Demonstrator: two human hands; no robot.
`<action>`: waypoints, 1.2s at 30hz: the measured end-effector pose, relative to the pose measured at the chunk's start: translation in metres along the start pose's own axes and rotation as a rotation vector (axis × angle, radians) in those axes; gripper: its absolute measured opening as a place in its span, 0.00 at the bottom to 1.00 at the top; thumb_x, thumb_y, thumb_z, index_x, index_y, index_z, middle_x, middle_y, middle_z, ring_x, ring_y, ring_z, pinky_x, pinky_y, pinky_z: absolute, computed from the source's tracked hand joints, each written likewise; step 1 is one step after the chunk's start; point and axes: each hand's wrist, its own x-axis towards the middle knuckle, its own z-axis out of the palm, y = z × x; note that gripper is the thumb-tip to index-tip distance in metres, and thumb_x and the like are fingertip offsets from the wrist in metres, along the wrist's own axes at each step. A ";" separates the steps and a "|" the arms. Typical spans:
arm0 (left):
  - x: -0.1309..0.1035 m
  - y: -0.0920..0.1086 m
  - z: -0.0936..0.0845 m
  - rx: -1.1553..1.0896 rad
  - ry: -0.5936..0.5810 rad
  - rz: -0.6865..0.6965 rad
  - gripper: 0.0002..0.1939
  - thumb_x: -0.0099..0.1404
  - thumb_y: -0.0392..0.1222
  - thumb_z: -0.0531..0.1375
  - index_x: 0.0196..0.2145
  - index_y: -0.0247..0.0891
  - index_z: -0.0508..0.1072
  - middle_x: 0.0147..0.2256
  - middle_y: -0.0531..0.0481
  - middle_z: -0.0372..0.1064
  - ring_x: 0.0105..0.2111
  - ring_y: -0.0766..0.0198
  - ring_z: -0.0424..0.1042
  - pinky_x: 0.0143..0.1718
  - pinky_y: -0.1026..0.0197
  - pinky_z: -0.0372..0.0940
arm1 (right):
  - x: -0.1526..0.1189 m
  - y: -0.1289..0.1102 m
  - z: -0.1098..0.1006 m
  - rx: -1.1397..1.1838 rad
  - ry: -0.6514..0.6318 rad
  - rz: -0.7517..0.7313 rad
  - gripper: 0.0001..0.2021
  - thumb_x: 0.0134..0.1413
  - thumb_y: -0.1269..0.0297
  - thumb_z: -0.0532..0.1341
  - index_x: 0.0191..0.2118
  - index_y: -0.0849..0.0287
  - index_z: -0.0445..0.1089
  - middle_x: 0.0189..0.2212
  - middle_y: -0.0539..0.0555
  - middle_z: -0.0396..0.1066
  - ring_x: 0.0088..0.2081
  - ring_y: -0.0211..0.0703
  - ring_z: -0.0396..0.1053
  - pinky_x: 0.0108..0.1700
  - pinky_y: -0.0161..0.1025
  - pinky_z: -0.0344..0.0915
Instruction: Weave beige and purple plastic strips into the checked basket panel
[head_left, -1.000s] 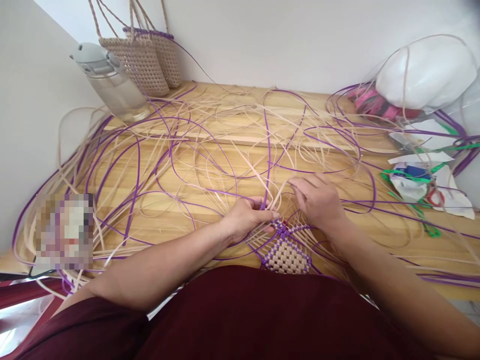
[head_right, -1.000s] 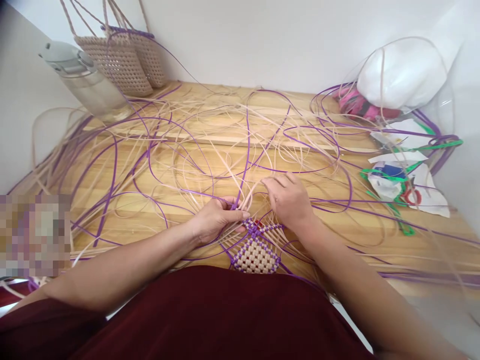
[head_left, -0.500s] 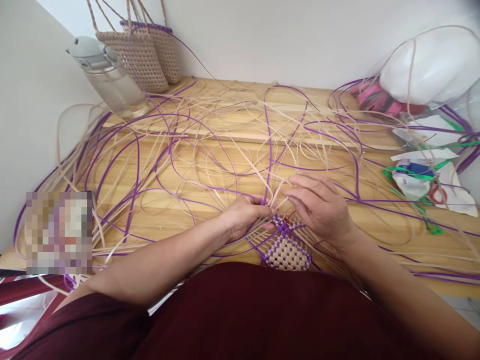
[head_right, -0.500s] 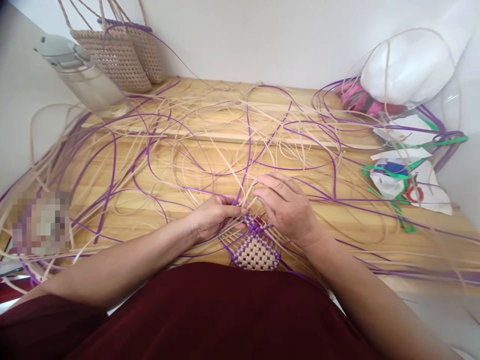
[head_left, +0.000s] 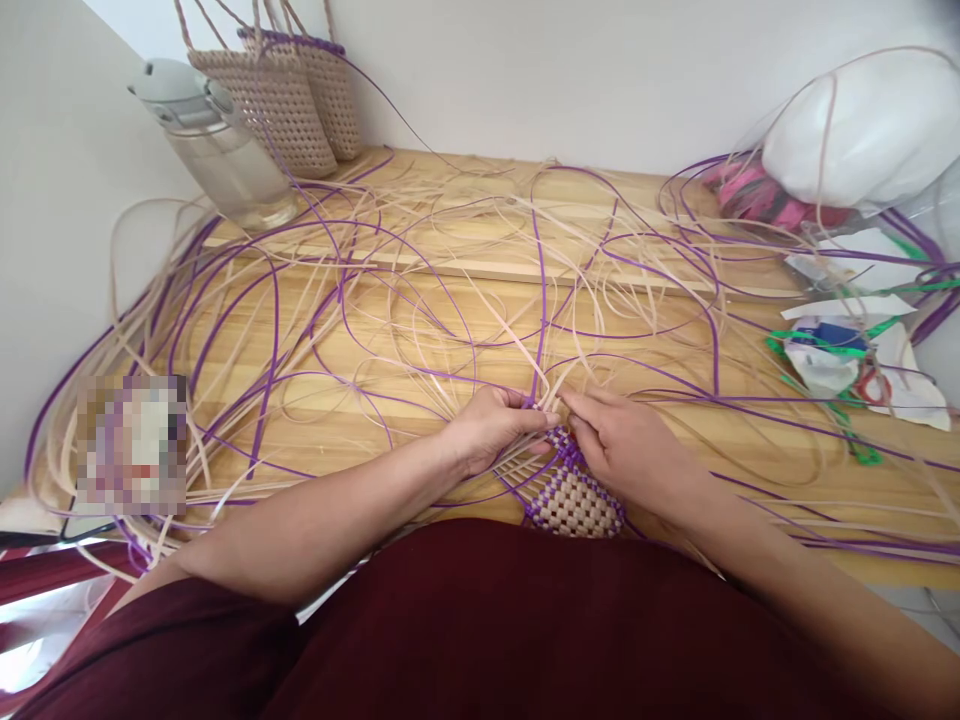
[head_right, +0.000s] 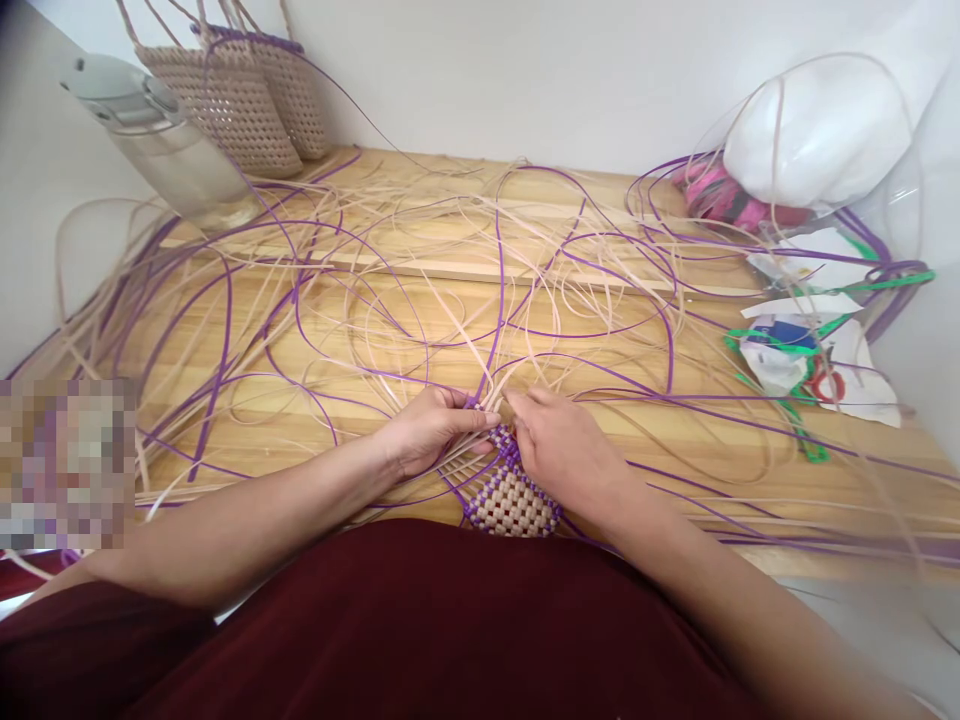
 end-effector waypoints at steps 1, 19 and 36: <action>0.000 0.000 0.001 0.007 0.010 0.000 0.17 0.42 0.36 0.76 0.29 0.27 0.77 0.28 0.46 0.74 0.25 0.69 0.72 0.28 0.66 0.72 | 0.000 -0.001 -0.003 -0.032 -0.046 0.009 0.17 0.58 0.75 0.51 0.48 0.62 0.72 0.38 0.59 0.76 0.37 0.46 0.74 0.39 0.39 0.67; -0.001 -0.001 0.003 0.046 0.078 0.002 0.14 0.44 0.37 0.75 0.27 0.28 0.77 0.25 0.49 0.72 0.21 0.71 0.70 0.25 0.67 0.71 | -0.013 0.035 -0.040 0.273 -0.070 0.102 0.16 0.63 0.62 0.55 0.53 0.56 0.71 0.35 0.52 0.77 0.32 0.42 0.74 0.34 0.39 0.68; 0.004 -0.009 -0.003 0.068 -0.018 0.070 0.22 0.39 0.44 0.77 0.29 0.28 0.79 0.28 0.47 0.75 0.26 0.70 0.72 0.30 0.68 0.70 | -0.012 -0.022 -0.011 1.070 -0.509 0.614 0.24 0.67 0.56 0.48 0.65 0.53 0.54 0.24 0.48 0.71 0.18 0.36 0.68 0.18 0.31 0.61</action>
